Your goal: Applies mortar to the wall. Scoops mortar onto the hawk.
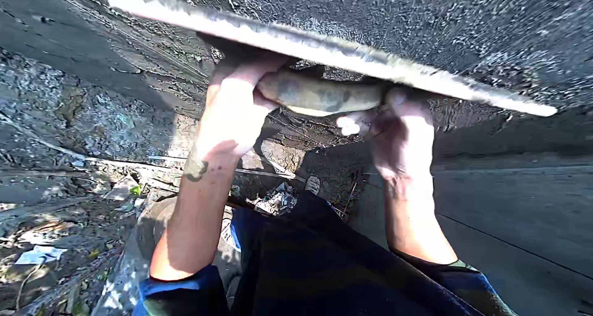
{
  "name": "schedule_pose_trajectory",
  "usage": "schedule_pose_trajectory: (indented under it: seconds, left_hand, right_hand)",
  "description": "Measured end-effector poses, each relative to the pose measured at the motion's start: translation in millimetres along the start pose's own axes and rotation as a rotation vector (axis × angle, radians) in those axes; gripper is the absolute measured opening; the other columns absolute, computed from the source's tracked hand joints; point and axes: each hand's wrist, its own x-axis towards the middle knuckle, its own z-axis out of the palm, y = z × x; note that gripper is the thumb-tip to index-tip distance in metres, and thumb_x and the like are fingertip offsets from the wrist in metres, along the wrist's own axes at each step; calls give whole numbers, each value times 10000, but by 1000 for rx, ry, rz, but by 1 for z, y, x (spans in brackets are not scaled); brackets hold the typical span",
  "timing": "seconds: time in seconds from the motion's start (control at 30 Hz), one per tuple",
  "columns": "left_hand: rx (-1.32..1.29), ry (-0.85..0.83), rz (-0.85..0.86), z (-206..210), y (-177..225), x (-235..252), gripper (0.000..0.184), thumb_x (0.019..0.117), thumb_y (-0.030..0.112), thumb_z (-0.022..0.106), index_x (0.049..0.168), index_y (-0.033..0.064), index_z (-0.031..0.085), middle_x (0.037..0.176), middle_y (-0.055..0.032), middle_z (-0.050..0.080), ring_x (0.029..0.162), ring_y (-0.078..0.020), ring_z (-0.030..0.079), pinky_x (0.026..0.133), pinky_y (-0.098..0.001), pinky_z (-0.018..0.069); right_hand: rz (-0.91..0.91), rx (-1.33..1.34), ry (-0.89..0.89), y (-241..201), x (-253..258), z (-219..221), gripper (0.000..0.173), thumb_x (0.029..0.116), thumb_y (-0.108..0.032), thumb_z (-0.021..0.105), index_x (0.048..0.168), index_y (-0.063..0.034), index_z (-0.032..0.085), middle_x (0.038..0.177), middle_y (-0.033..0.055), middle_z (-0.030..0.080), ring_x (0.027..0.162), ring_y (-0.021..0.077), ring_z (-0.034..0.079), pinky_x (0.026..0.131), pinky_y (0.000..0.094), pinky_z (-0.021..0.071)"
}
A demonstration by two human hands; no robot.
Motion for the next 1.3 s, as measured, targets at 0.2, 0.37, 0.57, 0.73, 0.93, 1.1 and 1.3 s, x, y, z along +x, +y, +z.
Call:
schedule_pose_trajectory:
  seconds: [0.2, 0.37, 0.57, 0.73, 0.93, 1.1, 1.3]
  left_hand:
    - [-49, 528, 100, -236, -37, -154, 297, 1057, 107, 293, 1112, 170, 578, 975, 30, 711, 937, -102, 686, 842, -341, 592]
    - [-184, 924, 23, -356, 4, -288, 361, 1105, 239, 148, 1234, 128, 466, 1038, -1, 636, 983, -112, 635, 859, -359, 573]
    - [-362, 1217, 147, -380, 82, -361, 443, 1114, 340, 120, 1338, 100, 418, 1169, -45, 568, 1084, -135, 574, 940, -383, 520]
    - [-345, 1287, 162, -413, 69, -371, 268, 1120, 231, 226, 1241, 128, 442, 1027, -26, 573, 923, -120, 608, 797, -351, 561]
    - [-311, 1466, -32, -468, 8, -434, 383, 1115, 263, 253, 1404, 50, 387, 1236, -113, 526, 1069, -188, 542, 922, -430, 507]
    - [-304, 1622, 6, -497, -10, -484, 336, 1101, 226, 314, 1360, 42, 423, 1200, -117, 549, 1051, -194, 576, 919, -431, 526]
    - [-198, 1622, -27, -485, 14, -487, 265, 1071, 199, 381, 1303, 89, 444, 1117, -76, 536, 978, -164, 568, 862, -393, 529]
  right_hand:
    - [650, 12, -42, 162, -110, 115, 202, 938, 86, 543, 1093, -17, 619, 927, 20, 724, 884, 100, 701, 850, 297, 602]
    - [895, 10, -333, 232, -212, 267, 315, 939, 26, 633, 1249, 65, 595, 1089, 101, 736, 1009, 165, 711, 920, 332, 593]
    - [994, -198, -382, 236, -248, 401, 306, 968, 111, 505, 1263, 34, 528, 1068, 38, 639, 991, 15, 604, 890, 182, 509]
    - [990, -601, -653, 259, -256, 461, 373, 1011, -100, 622, 1331, 84, 571, 1236, 164, 655, 1107, 87, 610, 1011, 252, 477]
    - [889, -649, -1101, 347, -301, 412, 376, 1017, -239, 627, 1304, 4, 638, 1063, 197, 721, 919, 292, 717, 919, 509, 569]
    - [978, -968, -1168, 371, -304, 314, 450, 1017, -313, 608, 1393, -67, 599, 1229, 241, 677, 1143, 402, 655, 1024, 630, 476]
    - [1195, -1280, -845, 343, -266, 163, 442, 1053, -357, 474, 1226, -19, 702, 1281, 245, 662, 1249, 418, 600, 1058, 659, 432]
